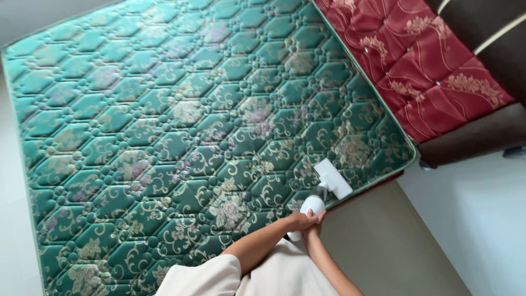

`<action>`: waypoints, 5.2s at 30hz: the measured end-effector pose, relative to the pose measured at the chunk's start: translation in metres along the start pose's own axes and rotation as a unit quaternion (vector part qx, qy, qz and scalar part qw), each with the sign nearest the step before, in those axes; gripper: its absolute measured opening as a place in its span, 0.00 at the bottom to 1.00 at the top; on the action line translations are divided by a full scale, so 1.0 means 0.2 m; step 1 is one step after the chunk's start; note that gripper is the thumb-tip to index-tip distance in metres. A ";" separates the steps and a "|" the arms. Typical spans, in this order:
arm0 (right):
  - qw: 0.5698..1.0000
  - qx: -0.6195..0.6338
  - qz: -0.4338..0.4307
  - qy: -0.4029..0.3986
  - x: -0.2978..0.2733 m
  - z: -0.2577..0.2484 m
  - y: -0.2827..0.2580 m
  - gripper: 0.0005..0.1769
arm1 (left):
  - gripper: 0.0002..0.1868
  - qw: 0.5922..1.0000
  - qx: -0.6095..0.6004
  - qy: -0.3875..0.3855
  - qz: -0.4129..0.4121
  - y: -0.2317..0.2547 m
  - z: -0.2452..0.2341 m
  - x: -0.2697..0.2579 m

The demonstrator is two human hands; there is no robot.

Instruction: The person uses a handheld vacuum cleaner to clean the top surface of a green floral-patterned mattress.

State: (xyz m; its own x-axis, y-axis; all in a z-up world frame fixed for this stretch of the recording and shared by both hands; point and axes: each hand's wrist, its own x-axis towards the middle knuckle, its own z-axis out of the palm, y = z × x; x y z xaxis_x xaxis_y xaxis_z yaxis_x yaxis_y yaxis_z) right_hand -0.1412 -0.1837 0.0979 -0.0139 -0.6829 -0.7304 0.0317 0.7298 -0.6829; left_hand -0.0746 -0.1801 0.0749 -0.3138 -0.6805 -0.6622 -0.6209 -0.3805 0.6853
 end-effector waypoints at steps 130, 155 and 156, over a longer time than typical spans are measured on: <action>0.971 -0.196 -0.002 -0.139 1.14 -0.68 -1.32 0.42 | 0.39 0.892 -0.414 0.111 -0.144 1.01 -0.53 1.23; 0.869 -0.421 -0.033 -0.259 1.67 -0.69 -1.87 0.48 | 0.42 0.755 -0.581 0.278 -0.122 1.36 -0.69 1.65; 0.871 -0.423 -0.010 -0.249 1.66 -0.70 -1.87 0.49 | 0.43 0.758 -0.578 0.280 -0.118 1.36 -0.68 1.64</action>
State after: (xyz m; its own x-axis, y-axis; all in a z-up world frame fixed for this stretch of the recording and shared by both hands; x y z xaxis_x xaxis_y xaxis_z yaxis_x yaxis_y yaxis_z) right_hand -0.2972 -0.6787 0.1083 0.4361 -0.4713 -0.7666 -0.7139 0.3375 -0.6135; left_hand -0.2494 -0.5913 0.0862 0.2620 -0.5434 -0.7976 0.5325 -0.6078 0.5890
